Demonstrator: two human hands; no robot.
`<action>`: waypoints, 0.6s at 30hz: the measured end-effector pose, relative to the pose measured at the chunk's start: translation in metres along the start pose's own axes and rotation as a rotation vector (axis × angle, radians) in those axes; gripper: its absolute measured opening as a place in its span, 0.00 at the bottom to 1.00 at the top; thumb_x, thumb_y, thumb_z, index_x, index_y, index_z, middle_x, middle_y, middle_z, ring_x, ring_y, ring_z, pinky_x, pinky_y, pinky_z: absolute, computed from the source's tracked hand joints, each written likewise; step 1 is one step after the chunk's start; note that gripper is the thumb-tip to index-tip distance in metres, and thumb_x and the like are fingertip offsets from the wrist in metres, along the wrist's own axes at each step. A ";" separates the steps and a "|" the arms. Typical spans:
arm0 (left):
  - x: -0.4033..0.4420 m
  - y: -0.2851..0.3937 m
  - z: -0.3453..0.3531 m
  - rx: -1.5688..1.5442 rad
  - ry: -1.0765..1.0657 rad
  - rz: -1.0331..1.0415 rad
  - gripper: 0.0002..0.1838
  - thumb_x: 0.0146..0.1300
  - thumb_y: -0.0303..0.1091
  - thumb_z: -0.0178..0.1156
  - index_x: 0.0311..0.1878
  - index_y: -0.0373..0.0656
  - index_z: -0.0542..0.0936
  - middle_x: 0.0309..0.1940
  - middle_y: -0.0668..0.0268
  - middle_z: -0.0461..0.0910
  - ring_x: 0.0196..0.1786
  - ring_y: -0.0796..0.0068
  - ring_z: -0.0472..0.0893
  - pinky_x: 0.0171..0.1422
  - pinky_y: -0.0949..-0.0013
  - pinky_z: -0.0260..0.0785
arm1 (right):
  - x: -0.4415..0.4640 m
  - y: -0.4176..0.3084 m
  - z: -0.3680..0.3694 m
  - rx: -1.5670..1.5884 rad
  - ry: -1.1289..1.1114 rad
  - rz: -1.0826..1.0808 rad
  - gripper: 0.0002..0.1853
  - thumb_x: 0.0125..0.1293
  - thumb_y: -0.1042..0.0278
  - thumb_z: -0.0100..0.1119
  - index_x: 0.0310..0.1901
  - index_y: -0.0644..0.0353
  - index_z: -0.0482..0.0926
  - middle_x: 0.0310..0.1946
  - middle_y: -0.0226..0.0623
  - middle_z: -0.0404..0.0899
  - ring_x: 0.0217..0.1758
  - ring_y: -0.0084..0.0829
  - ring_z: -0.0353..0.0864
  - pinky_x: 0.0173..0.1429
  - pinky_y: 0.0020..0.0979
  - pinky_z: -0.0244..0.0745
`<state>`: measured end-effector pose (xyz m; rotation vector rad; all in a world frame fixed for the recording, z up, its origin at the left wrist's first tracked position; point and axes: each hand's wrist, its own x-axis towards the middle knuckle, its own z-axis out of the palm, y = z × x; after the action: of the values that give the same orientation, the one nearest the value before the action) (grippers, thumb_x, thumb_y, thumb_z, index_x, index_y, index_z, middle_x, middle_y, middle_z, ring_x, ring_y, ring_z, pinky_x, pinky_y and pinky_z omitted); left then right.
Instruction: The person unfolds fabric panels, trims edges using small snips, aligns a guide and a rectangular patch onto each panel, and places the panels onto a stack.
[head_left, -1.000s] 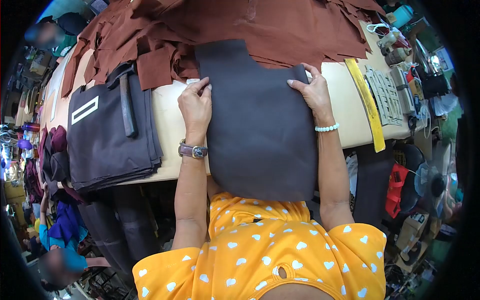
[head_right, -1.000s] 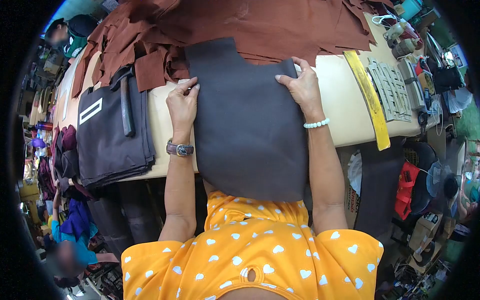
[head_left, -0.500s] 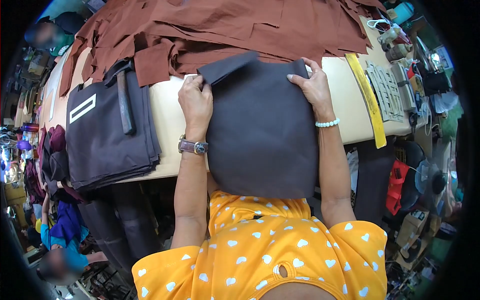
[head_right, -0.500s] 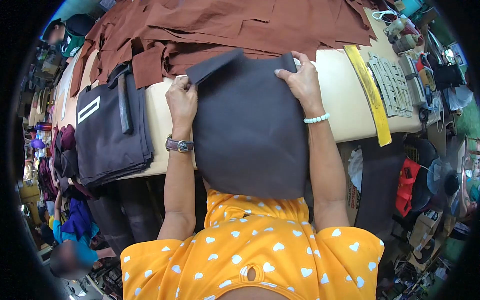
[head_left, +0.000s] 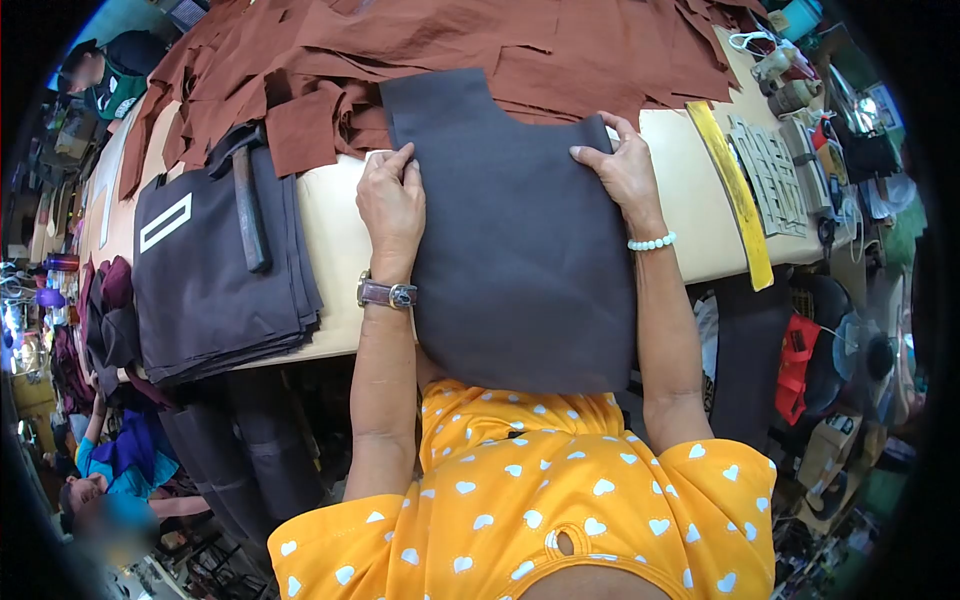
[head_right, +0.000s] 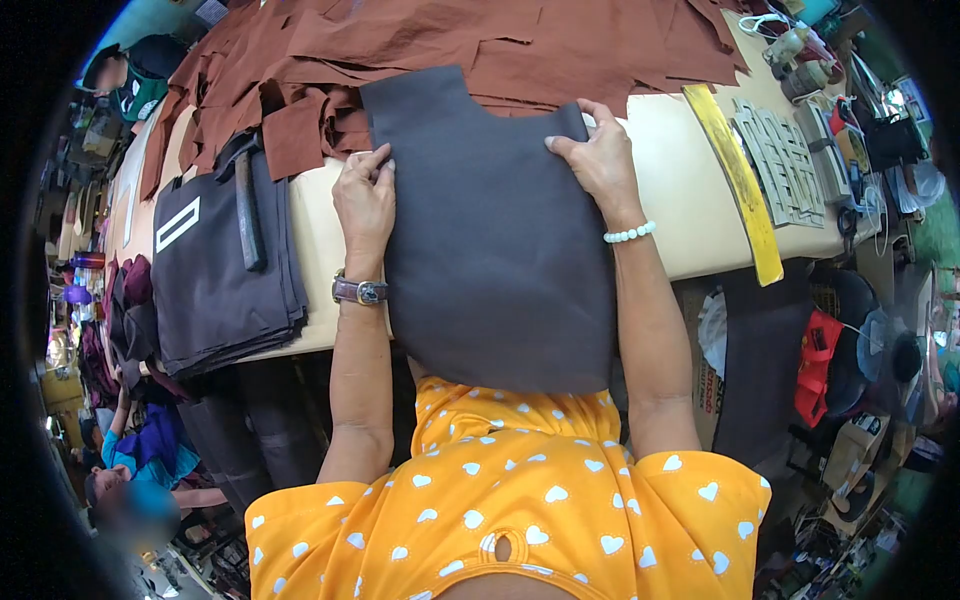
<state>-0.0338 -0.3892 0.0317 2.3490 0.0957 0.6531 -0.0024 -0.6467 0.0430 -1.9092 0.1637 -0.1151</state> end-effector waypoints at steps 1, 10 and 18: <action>0.000 0.000 0.000 -0.002 -0.002 -0.003 0.12 0.55 0.24 0.60 0.44 0.38 0.82 0.27 0.62 0.75 0.27 0.72 0.74 0.38 0.69 0.67 | 0.000 0.000 0.000 -0.005 0.003 -0.004 0.32 0.44 0.71 0.69 0.54 0.71 0.71 0.42 0.49 0.81 0.41 0.33 0.82 0.46 0.28 0.76; -0.001 0.001 -0.003 -0.019 -0.002 0.000 0.12 0.55 0.24 0.59 0.44 0.37 0.82 0.30 0.61 0.77 0.28 0.71 0.74 0.38 0.70 0.67 | -0.001 -0.002 0.001 0.021 -0.004 -0.004 0.31 0.45 0.71 0.69 0.54 0.71 0.71 0.40 0.48 0.81 0.39 0.32 0.82 0.45 0.27 0.77; -0.001 0.001 -0.003 -0.027 0.006 -0.015 0.12 0.55 0.24 0.58 0.44 0.37 0.82 0.30 0.61 0.77 0.28 0.71 0.74 0.38 0.69 0.67 | 0.000 -0.002 0.001 -0.033 0.014 -0.022 0.32 0.44 0.71 0.70 0.53 0.72 0.71 0.40 0.48 0.81 0.39 0.31 0.82 0.45 0.27 0.77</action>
<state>-0.0361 -0.3885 0.0333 2.3182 0.1058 0.6502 -0.0024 -0.6450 0.0448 -1.9440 0.1556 -0.1413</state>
